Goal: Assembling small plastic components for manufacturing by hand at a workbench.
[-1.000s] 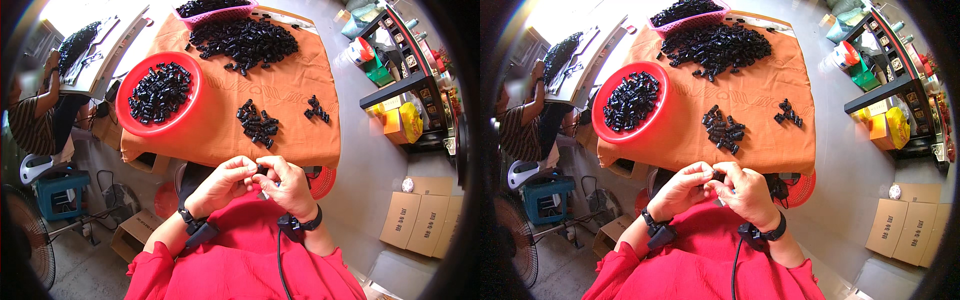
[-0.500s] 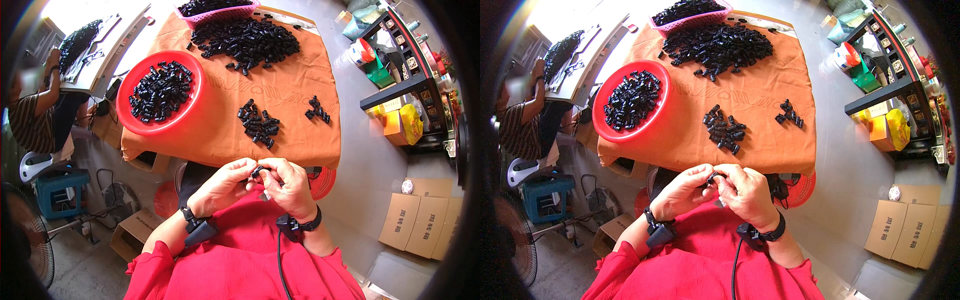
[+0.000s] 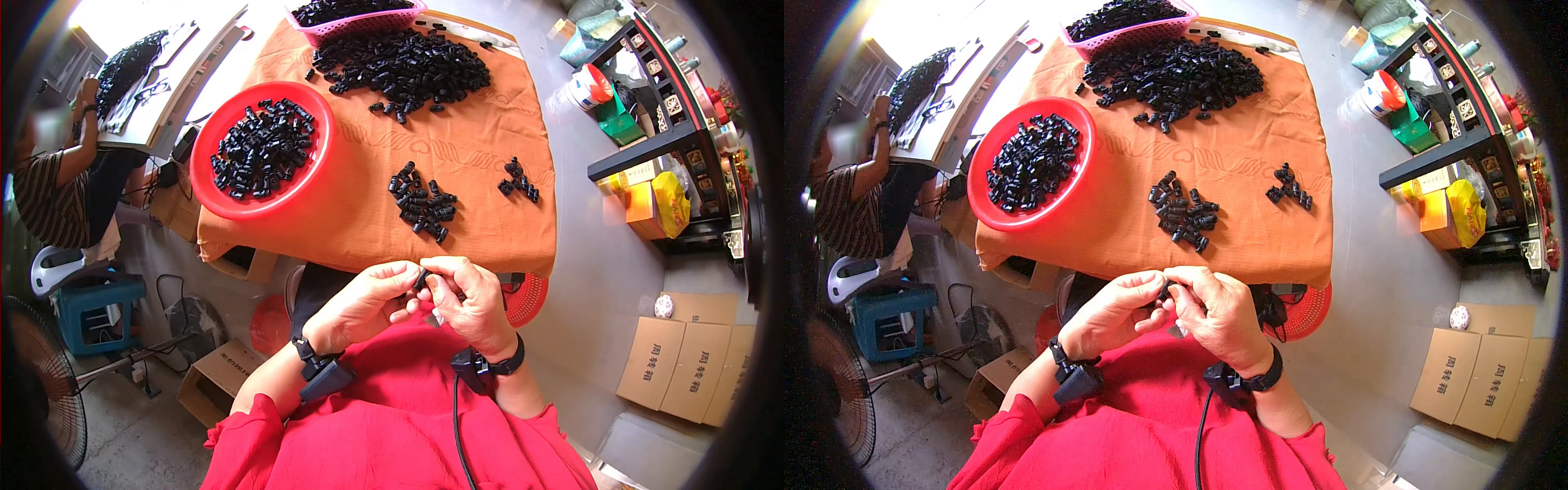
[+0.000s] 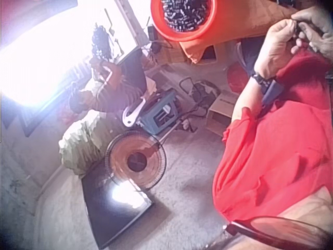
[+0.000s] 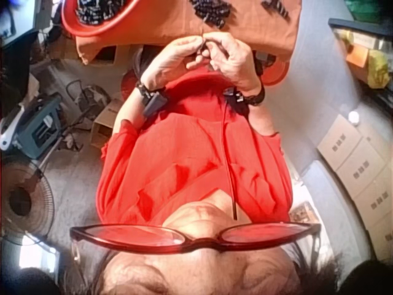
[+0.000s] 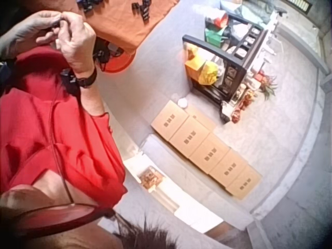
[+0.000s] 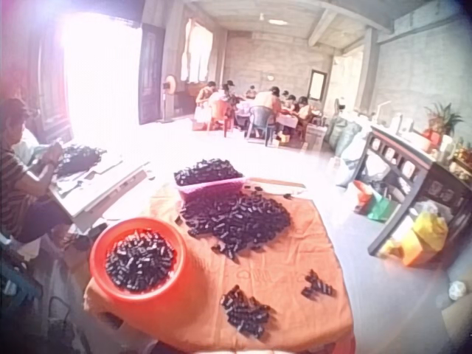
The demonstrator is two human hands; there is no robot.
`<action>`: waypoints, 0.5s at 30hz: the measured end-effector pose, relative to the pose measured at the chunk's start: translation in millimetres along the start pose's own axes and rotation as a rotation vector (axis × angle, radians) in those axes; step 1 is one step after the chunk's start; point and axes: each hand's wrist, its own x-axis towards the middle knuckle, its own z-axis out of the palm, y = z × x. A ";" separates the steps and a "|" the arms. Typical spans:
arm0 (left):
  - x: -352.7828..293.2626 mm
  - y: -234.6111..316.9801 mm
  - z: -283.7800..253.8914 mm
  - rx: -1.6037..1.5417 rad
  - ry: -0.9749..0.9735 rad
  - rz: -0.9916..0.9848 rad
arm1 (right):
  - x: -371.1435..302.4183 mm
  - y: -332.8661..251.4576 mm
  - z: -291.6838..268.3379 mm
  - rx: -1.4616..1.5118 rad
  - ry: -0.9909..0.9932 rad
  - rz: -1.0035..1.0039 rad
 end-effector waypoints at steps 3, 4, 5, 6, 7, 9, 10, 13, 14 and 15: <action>-0.3 0.1 1.2 -0.013 0.027 0.011 | -0.9 -3.1 -0.4 0.015 0.009 0.077; -0.2 0.3 0.9 -0.011 0.016 0.018 | 0.1 -7.9 -1.8 0.024 -0.009 0.118; 0.1 0.5 -1.1 -0.011 0.017 0.019 | 0.7 -10.7 -2.8 0.034 -0.026 0.159; 0.7 0.7 -4.8 -0.027 -0.025 0.012 | 0.9 -8.7 -3.2 0.034 -0.026 0.159; 0.8 0.7 -6.8 -0.042 -0.067 0.006 | 1.0 -5.0 -3.9 -0.018 -0.029 0.076; 1.2 0.1 -5.4 -0.083 -0.072 0.019 | 0.6 -3.1 -3.9 -0.071 -0.033 -0.007; 1.4 -0.2 -4.2 -0.124 -0.078 0.033 | -0.7 -3.5 -3.4 -0.022 -0.023 0.034; 1.4 -1.1 0.9 -0.154 0.012 0.041 | -1.6 -8.9 -2.0 0.089 0.004 0.123; 1.4 -0.6 1.5 -0.154 0.012 0.042 | -1.3 -10.7 -1.7 0.152 0.018 0.170; 1.6 0.1 1.9 -0.136 -0.004 0.051 | -0.9 -10.7 -2.2 0.152 0.018 0.169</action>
